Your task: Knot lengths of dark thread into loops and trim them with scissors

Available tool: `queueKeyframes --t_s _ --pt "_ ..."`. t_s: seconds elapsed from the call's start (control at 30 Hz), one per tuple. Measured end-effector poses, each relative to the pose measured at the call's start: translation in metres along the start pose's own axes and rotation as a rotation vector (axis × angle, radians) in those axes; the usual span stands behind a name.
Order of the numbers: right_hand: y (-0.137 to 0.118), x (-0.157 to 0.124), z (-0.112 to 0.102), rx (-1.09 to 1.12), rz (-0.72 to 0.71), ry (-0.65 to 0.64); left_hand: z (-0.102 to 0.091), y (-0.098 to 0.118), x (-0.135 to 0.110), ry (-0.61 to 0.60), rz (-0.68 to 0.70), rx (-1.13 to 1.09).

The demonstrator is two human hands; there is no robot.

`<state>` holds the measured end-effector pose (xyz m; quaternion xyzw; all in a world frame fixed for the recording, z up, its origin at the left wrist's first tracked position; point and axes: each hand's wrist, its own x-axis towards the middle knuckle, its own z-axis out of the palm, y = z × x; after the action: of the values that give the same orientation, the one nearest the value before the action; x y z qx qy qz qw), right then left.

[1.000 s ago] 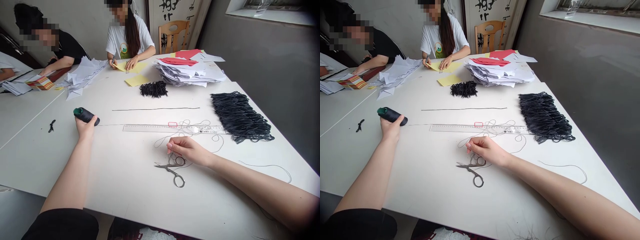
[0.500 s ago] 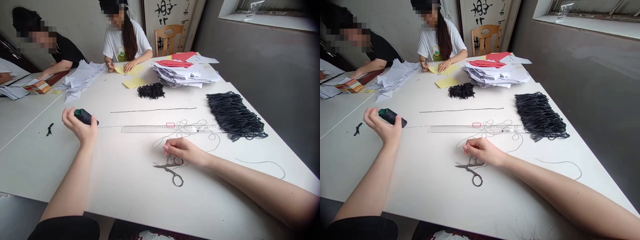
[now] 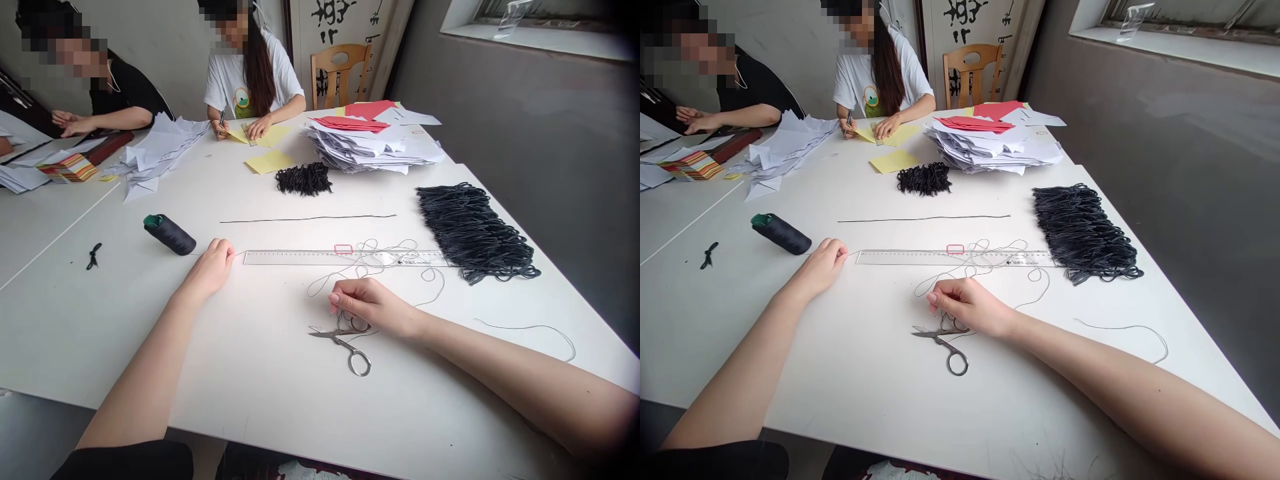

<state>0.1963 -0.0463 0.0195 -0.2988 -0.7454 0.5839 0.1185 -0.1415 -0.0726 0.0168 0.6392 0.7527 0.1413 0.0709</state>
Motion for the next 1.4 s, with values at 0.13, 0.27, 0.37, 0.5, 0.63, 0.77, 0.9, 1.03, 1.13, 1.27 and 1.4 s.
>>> queueKeyframes --t_s 0.13,0.27,0.37,0.5,0.63,0.77,0.9,1.03,1.13,1.27,1.4 --pt "-0.001 0.001 0.000 -0.011 -0.003 0.019 -0.017 0.001 0.002 -0.095 -0.261 0.186" --pt "-0.001 0.000 0.000 -0.023 -0.013 0.034 -0.046 0.002 -0.005 -0.037 -0.551 0.288" --pt "0.000 0.000 0.000 -0.026 -0.029 0.035 -0.054 0.007 -0.013 0.191 -0.513 0.270" --pt "0.000 0.000 0.000 -0.037 -0.045 0.036 -0.034 0.025 -0.018 0.300 -0.120 0.213" --pt "0.000 0.001 0.000 -0.052 -0.053 0.045 -0.004 0.041 -0.016 0.084 0.242 0.187" --pt "0.000 0.002 0.002 -0.045 -0.052 0.035 0.013 0.045 -0.010 0.041 0.255 0.178" --pt "0.001 0.002 0.003 -0.052 -0.056 0.027 0.016 0.042 -0.006 0.060 0.302 0.154" --pt "0.000 0.001 0.002 -0.080 -0.094 0.147 0.012 0.050 -0.014 0.027 0.348 -0.082" --pt "-0.003 0.000 0.003 -0.092 -0.148 0.301 0.006 0.065 -0.030 -0.142 0.347 -0.393" --pt "-0.008 0.001 0.010 -0.031 -0.170 0.181 0.000 0.089 -0.051 -0.336 0.507 -0.588" --pt "-0.009 0.003 0.016 -0.064 -0.156 0.003 -0.008 0.089 -0.054 -0.133 0.616 -0.504"
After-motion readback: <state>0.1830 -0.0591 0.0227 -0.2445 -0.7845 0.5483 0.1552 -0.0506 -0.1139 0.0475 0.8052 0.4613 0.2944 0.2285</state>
